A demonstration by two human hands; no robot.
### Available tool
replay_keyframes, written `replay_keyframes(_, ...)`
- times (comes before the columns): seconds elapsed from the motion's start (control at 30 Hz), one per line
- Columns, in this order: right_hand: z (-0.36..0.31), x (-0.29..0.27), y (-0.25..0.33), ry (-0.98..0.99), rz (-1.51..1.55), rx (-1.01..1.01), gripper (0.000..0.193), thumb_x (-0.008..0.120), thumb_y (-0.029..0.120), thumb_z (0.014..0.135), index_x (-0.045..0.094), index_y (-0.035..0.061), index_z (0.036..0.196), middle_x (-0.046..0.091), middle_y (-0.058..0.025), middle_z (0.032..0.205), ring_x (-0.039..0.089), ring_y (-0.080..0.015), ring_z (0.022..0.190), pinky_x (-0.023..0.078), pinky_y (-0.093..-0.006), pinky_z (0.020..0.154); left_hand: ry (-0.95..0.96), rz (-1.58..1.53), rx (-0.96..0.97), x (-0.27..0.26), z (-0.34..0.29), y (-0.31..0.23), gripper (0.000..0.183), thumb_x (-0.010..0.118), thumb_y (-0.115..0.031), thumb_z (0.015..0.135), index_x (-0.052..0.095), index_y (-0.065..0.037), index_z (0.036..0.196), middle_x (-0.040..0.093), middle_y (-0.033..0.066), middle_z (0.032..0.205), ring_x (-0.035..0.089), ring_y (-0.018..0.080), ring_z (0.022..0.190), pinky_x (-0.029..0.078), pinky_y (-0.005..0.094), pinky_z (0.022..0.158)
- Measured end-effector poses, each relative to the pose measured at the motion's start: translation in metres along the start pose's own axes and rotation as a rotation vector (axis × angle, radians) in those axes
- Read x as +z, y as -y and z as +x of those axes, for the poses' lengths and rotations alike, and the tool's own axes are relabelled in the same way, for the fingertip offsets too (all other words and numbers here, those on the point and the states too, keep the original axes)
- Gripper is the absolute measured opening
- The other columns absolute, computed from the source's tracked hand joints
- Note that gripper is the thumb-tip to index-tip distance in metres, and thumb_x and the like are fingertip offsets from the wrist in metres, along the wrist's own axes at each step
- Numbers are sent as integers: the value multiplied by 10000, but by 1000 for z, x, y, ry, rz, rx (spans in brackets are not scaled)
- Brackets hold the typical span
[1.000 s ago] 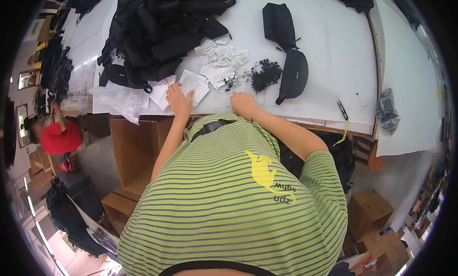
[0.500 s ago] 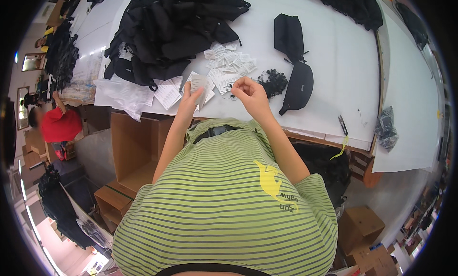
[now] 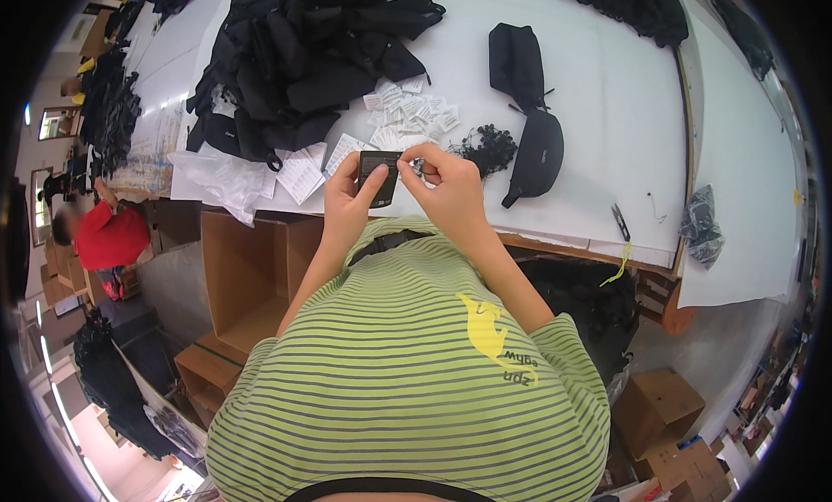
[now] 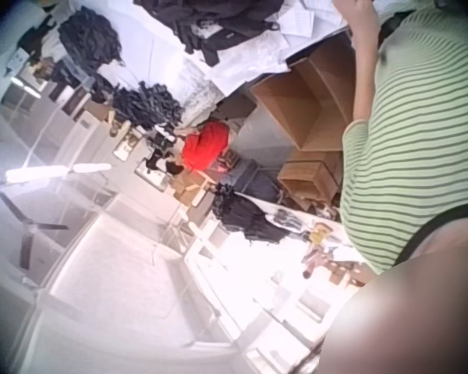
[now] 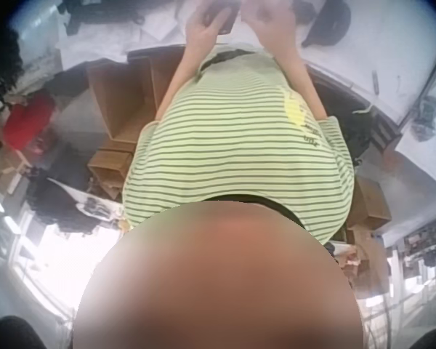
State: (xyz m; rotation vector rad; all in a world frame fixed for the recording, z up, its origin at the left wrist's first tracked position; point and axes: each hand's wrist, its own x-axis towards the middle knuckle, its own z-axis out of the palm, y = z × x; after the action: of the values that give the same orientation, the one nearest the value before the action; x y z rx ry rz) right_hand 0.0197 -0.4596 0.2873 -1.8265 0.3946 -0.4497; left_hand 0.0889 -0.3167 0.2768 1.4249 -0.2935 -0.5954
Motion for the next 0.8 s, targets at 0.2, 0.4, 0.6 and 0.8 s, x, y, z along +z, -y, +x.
replay_keyframes(0.2, 2, -2, -1, 44, 18, 27, 81, 671, 88, 764, 624, 41, 810, 303, 16, 510, 271, -66, 470, 245, -239, 452, -62, 504, 329, -1, 4, -8, 91, 645, -45, 813, 632, 5, 888, 576, 50, 793, 540, 138, 723, 436, 239, 639)
replay_keyframes(0.4, 4, -3, -4, 37, 49, 70, 87, 680, 98, 781, 635, 37, 824, 298, 38, 510, 263, -49, 482, 226, -239, 454, -35, 646, 404, 0, 0, -18, 152, 657, -15, 784, 677, -49, 932, 600, 55, 806, 531, 178, 720, 434, 267, 603)
replay_keyframes(0.6, 3, -1, -14, 90, 121, 91, 97, 691, 95, 788, 635, 43, 847, 343, 33, 506, 299, -49, 482, 253, -229, 461, 78, 478, 226, -20, 8, -4, 139, 648, -101, 836, 679, -38, 955, 587, 18, 761, 461, 91, 593, 368, 234, 533)
replay_keyframes(0.8, 11, -1, -18, 195, 41, 129, 96, 697, 102, 781, 640, 56, 844, 383, 41, 512, 329, -42, 481, 263, -219, 461, 219, -24, -250, -18, 21, 10, 198, 540, -229, 941, 572, -37, 901, 528, -56, 754, 450, 32, 603, 318, 189, 536)
